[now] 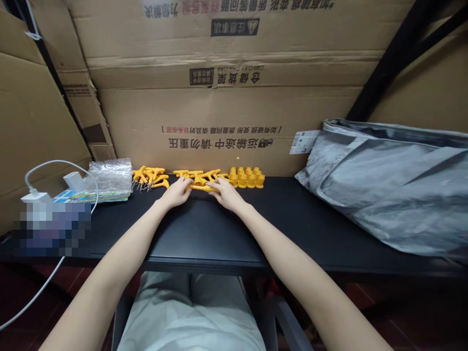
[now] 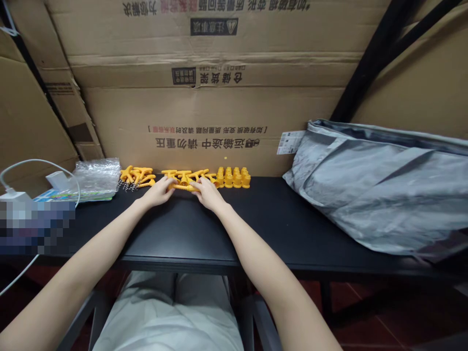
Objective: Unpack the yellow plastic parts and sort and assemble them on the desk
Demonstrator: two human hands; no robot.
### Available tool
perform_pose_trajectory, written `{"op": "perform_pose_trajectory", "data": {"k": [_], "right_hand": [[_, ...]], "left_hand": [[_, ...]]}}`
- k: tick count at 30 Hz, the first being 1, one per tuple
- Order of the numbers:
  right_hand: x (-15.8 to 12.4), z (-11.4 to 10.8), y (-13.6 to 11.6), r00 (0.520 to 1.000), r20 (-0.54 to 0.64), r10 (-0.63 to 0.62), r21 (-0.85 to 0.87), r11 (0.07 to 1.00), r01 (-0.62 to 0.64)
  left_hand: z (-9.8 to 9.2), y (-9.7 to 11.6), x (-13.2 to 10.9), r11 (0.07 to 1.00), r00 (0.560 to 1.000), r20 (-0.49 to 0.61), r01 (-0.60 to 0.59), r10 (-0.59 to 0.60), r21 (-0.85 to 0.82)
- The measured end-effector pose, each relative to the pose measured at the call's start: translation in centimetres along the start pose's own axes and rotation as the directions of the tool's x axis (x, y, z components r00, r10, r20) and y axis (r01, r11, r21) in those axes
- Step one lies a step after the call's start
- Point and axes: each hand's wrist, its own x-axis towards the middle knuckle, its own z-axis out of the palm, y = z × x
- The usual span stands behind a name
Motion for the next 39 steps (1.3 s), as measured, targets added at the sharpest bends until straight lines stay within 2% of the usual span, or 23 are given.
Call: {"op": "perform_pose_trajectory", "data": {"k": [4,11,15,19,23,27,32,36,39], "right_hand": [[-0.1,0.3,0.1,0.998,-0.023,-0.054,0.053,0.997,0.056],[0.0,0.2,0.2,0.998,-0.037,-0.06,0.117,0.991,0.064],[0.0,0.2,0.4,0.997,-0.027,-0.069,0.132,0.989,0.072],[-0.1,0.1,0.4,0.998,-0.009,-0.059,0.155,0.986,0.059],[0.0,0.1,0.6,1.0,-0.01,0.009,0.252,0.968,-0.006],[0.2,0.2,1.2,0.996,-0.026,0.087,0.409,0.91,-0.069],[0.3,-0.2,1.7,0.979,0.045,0.2,0.608,0.772,-0.185],[0.4,-0.9,1.3,0.946,0.118,0.303,0.692,0.658,-0.297],[0.5,-1.1,0.8,0.902,0.174,0.394,0.681,0.614,-0.399]], "left_hand": [[-0.3,0.3,0.0,1.0,0.999,-0.027,-0.018,0.018,0.012],[-0.9,0.8,-0.1,0.988,0.985,0.131,0.095,-0.11,0.121],[-1.4,1.3,-0.1,0.984,0.981,0.151,0.099,-0.121,0.145],[-1.5,1.6,-0.1,0.984,0.978,0.171,0.095,-0.121,0.151],[-1.3,1.2,0.0,0.982,0.973,0.177,0.12,-0.145,0.148],[-1.3,0.5,-0.1,0.976,0.973,0.15,0.15,-0.175,0.16],[-1.5,0.2,-0.1,0.977,0.978,0.129,0.144,-0.166,0.16],[-1.4,0.5,-0.1,0.986,0.985,0.114,0.115,-0.129,0.124],[-1.3,0.9,-0.1,0.989,0.987,0.117,0.101,-0.113,0.105]]}}
